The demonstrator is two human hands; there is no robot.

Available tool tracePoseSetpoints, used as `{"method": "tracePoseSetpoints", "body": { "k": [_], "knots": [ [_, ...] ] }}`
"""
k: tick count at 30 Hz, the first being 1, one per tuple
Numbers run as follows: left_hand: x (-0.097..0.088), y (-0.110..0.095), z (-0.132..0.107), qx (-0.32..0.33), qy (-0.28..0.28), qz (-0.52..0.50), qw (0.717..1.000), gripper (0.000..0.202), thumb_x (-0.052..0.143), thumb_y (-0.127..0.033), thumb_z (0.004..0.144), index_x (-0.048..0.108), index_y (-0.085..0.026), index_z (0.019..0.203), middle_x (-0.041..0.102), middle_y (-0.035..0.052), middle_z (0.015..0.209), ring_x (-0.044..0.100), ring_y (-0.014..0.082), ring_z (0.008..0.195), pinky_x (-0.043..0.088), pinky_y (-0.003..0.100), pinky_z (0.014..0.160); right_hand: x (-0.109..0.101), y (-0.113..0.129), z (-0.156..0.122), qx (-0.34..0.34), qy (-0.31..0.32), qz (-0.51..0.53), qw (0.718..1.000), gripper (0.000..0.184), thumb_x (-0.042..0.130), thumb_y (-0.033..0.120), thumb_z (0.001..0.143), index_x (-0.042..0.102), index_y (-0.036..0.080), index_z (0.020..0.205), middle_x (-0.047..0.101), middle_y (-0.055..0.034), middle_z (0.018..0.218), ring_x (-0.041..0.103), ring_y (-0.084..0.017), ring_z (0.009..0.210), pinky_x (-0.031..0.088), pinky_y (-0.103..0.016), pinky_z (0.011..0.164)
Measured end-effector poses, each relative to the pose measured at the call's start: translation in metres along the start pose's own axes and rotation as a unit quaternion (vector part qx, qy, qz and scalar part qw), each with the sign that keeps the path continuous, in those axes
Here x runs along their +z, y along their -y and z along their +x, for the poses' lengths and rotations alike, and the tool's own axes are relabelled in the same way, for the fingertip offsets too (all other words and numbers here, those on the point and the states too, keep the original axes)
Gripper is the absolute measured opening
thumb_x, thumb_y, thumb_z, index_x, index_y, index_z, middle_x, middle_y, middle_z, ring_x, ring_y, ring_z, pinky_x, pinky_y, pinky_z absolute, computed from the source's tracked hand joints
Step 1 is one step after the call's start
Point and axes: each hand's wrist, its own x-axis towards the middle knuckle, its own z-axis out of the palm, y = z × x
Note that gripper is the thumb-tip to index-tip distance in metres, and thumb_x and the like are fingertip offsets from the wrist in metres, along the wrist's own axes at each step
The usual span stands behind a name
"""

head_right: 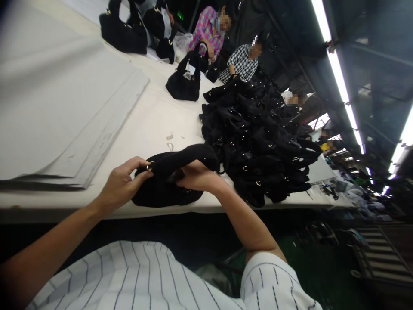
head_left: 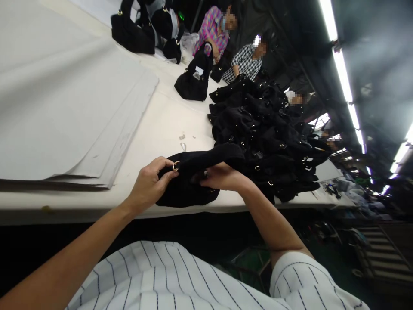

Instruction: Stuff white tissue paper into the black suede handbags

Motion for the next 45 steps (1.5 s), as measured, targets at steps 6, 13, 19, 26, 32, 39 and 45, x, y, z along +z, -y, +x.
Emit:
{"method": "tracePoseSetpoints", "body": {
  "k": [6,13,19,26,32,39,45],
  "knots": [
    [0.024,0.013,0.008,-0.097,-0.131,-0.003,0.987,0.016,0.060,-0.037,0.083,0.061,-0.021,0.085,0.065,-0.0001,0.085,0.059,0.0175,0.081,0.047,0.031,0.082,0.000,-0.026,0.039,-0.082,0.157,0.175,0.969,0.009,0.070,0.016,0.066,0.069,0.015,0.074,0.067,-0.0020,0.079,0.062,-0.020,0.086,0.050,-0.026,0.073],
    [0.021,0.026,0.021,-0.117,-0.178,-0.020,0.977,0.016,0.062,-0.034,0.081,0.064,-0.019,0.085,0.066,0.0008,0.085,0.060,0.0168,0.082,0.047,0.030,0.083,0.026,-0.035,0.045,-0.053,0.248,0.443,0.860,0.027,0.075,0.038,0.077,0.072,0.012,0.086,0.067,-0.0013,0.078,0.060,-0.012,0.070,0.048,-0.021,0.065],
    [0.017,0.024,0.022,-0.070,-0.165,-0.007,0.984,0.014,0.062,-0.032,0.082,0.064,-0.019,0.082,0.065,-0.0001,0.083,0.060,0.0151,0.081,0.046,0.028,0.080,-0.001,-0.020,0.015,-0.070,0.212,0.400,0.889,0.049,0.067,0.055,0.081,0.068,0.016,0.111,0.067,-0.0070,0.114,0.060,-0.022,0.110,0.046,-0.032,0.097],
    [0.021,0.028,0.035,-0.110,-0.175,-0.037,0.978,0.017,0.066,-0.033,0.078,0.069,-0.017,0.084,0.070,0.0017,0.085,0.062,0.0157,0.081,0.048,0.029,0.082,0.016,0.029,0.002,-0.039,-0.011,-0.062,0.997,0.039,0.069,0.031,0.077,0.061,0.011,0.110,0.067,-0.0139,0.103,0.064,-0.026,0.089,0.050,-0.037,0.079],
    [-0.005,0.039,0.032,-0.142,-0.161,-0.069,0.974,0.037,0.060,-0.046,0.086,0.068,-0.018,0.109,0.071,0.0077,0.103,0.065,0.0197,0.098,0.050,0.034,0.090,0.008,0.002,0.005,-0.034,-0.103,0.081,0.991,0.019,0.071,0.023,0.076,0.068,0.015,0.093,0.071,-0.0038,0.086,0.067,-0.021,0.081,0.051,-0.030,0.073],
    [0.023,0.034,0.001,-0.188,-0.054,-0.207,0.959,0.084,0.069,-0.049,0.082,0.027,-0.022,0.149,0.042,0.0166,0.151,0.041,0.0273,0.140,0.034,0.048,0.116,-0.001,-0.029,0.010,0.041,-0.113,0.406,0.906,0.029,0.081,0.028,0.067,0.073,0.013,0.090,0.074,-0.0047,0.087,0.070,-0.022,0.081,0.056,-0.032,0.075],
    [0.049,0.046,0.009,-0.243,-0.011,-0.434,0.867,0.057,0.056,-0.058,0.089,0.055,-0.019,0.131,0.056,0.0138,0.142,0.046,0.0276,0.137,0.038,0.044,0.116,0.005,-0.031,0.027,0.057,0.014,0.530,0.846,0.042,0.087,0.042,0.064,0.072,0.012,0.090,0.074,-0.0062,0.088,0.070,-0.020,0.081,0.057,-0.031,0.079]
  ]
}}
